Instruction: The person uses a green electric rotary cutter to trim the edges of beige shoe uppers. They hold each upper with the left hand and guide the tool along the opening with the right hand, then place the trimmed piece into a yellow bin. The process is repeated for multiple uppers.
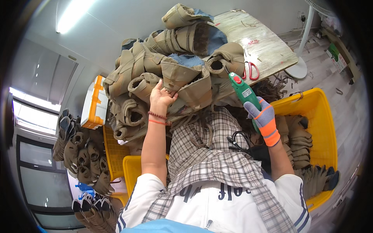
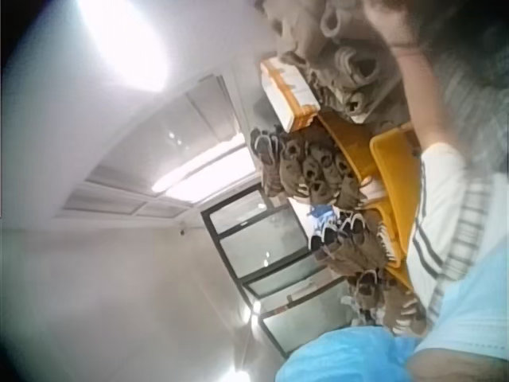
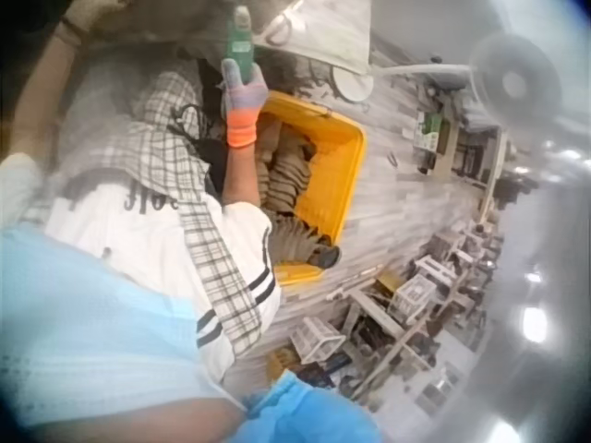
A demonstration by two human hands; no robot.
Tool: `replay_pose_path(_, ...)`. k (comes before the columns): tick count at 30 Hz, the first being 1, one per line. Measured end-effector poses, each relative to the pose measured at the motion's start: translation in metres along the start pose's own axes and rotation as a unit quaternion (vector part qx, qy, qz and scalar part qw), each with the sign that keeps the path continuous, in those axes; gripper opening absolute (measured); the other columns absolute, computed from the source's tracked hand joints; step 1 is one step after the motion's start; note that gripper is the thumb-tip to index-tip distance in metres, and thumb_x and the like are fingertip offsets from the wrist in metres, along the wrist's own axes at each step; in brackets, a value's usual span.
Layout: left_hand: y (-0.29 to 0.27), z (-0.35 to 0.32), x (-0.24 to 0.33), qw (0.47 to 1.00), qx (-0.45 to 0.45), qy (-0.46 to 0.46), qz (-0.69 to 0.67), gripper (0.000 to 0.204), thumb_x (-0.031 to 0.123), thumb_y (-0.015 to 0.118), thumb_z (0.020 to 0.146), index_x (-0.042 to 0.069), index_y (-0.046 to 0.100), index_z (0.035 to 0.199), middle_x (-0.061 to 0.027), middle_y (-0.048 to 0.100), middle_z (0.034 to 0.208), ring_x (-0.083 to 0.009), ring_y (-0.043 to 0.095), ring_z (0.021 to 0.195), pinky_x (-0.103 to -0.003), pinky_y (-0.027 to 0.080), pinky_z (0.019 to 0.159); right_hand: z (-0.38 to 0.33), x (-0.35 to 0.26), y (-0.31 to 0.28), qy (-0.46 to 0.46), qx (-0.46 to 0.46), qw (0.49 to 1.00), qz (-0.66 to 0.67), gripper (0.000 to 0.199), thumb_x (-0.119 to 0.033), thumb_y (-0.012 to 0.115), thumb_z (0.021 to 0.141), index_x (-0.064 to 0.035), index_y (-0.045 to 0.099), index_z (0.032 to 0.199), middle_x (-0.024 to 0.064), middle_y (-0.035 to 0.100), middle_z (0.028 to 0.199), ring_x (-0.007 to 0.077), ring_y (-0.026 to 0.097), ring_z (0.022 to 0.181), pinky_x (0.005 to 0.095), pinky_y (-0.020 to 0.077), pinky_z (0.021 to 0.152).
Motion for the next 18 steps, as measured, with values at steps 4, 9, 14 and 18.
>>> replay_pose_path(4,0.013,0.029,-0.002,0.995,0.074,-0.046,0.055,0.050,0.055,0.060,0.081,0.023,0.055,0.119,0.0032,0.053,0.128,-0.0161,0.041,0.115,-0.036,0.021,0.089,-0.003,0.014,-0.007,0.018,0.009,1.000,0.007,0.029,-0.026,0.071,0.082,-0.0020,0.060,0.094,0.0002,0.060,0.070,0.0055,0.053,0.054,0.0206,0.0418,0.049)
replay_pose_path(9,0.051,0.033,0.064,0.974,-0.062,0.207,0.066,0.043,0.033,0.071,0.080,0.008,0.059,0.113,-0.0071,0.057,0.122,-0.0246,0.051,0.108,-0.047,0.038,0.093,0.001,0.008,-0.004,0.005,0.008,1.000,0.019,0.030,-0.026,0.072,0.081,-0.0017,0.060,0.095,-0.0006,0.060,0.070,0.0050,0.053,0.056,0.0199,0.0415,0.050)
replay_pose_path(14,0.080,-0.065,0.112,0.964,-0.128,0.226,-0.063,0.029,0.018,0.064,0.085,0.006,0.058,0.111,-0.0089,0.061,0.112,-0.0278,0.056,0.106,-0.048,0.044,0.094,0.002,-0.038,-0.001,-0.137,0.031,0.987,-0.078,0.037,-0.029,0.075,0.077,-0.0014,0.062,0.099,0.0020,0.063,0.073,0.0075,0.056,0.060,0.0223,0.0448,0.054)
replay_pose_path(18,0.069,-0.137,0.134,0.952,-0.221,0.190,-0.089,0.025,0.020,0.042,0.097,0.005,0.057,0.109,-0.0139,0.060,0.115,-0.0304,0.055,0.111,-0.051,0.041,0.099,-0.022,-0.106,0.028,-0.347,0.063,0.901,-0.254,0.047,-0.033,0.081,0.067,-0.0037,0.064,0.100,0.0083,0.066,0.077,0.0196,0.062,0.064,0.0299,0.0494,0.060)
Point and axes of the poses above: each hand's wrist, its own z-axis towards the middle knuckle, its own y-axis out of the palm, x = y × z, the point moved 10 cm from there along z, towards the middle knuckle
